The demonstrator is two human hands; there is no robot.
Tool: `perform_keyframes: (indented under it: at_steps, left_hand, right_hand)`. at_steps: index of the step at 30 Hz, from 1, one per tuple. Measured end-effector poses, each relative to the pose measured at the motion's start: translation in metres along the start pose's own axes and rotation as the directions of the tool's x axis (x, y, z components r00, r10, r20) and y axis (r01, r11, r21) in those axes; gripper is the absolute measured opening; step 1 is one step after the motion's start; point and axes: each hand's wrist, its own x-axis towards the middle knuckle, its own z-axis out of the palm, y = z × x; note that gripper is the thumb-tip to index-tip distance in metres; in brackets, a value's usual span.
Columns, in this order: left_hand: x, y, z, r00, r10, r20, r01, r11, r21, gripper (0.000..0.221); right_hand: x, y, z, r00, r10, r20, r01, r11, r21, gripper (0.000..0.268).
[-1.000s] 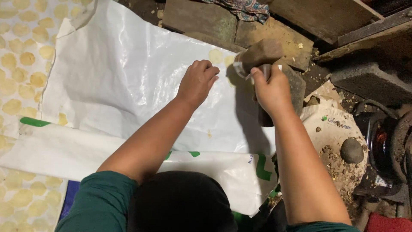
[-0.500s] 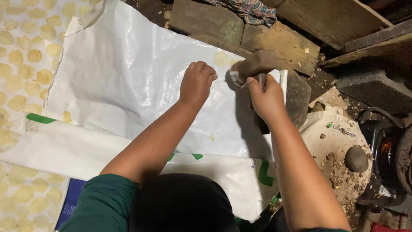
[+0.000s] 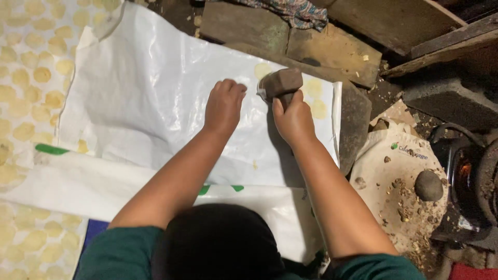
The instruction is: Processing nuts by cracking shells with a mallet and sorting kernels on a stone surface
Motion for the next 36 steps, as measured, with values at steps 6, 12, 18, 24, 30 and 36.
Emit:
perform_keyframes:
  at_steps: [6,12,18,24,30,36]
  left_hand:
    - [-0.016,-0.004,-0.019,0.996,0.075,-0.046,-0.076,0.997,-0.022,0.016]
    - [0.004,0.008,0.009,0.995,0.078,-0.061,-0.085,0.989,-0.125,0.015]
    - [0.032,0.016,0.028,0.989,0.146,0.025,-0.139,0.975,-0.174,0.046]
    - [-0.001,0.012,-0.006,0.993,0.079,-0.084,-0.064,0.983,0.17,0.023]
    - [-0.02,-0.009,-0.022,0.992,0.095,-0.084,-0.093,0.995,0.019,0.011]
    - [-0.02,-0.007,-0.028,0.995,0.029,-0.095,-0.031,0.999,-0.022,0.011]
  right_hand:
    - [-0.007,-0.034,-0.042,0.991,0.059,0.121,-0.074,0.989,0.124,0.062]
    - [-0.029,-0.05,-0.115,0.981,-0.025,-0.193,0.068,0.974,0.218,0.032]
    - [-0.028,-0.042,-0.152,0.633,-0.485,-0.603,0.74,0.608,0.288,0.017]
    - [-0.001,-0.01,0.004,0.998,-0.022,-0.067,0.023,1.0,0.017,0.048]
    - [0.006,-0.018,-0.019,0.995,-0.01,0.101,0.009,1.0,0.012,0.067]
    - [0.006,-0.041,-0.048,0.997,-0.081,-0.006,0.081,0.996,0.03,0.053]
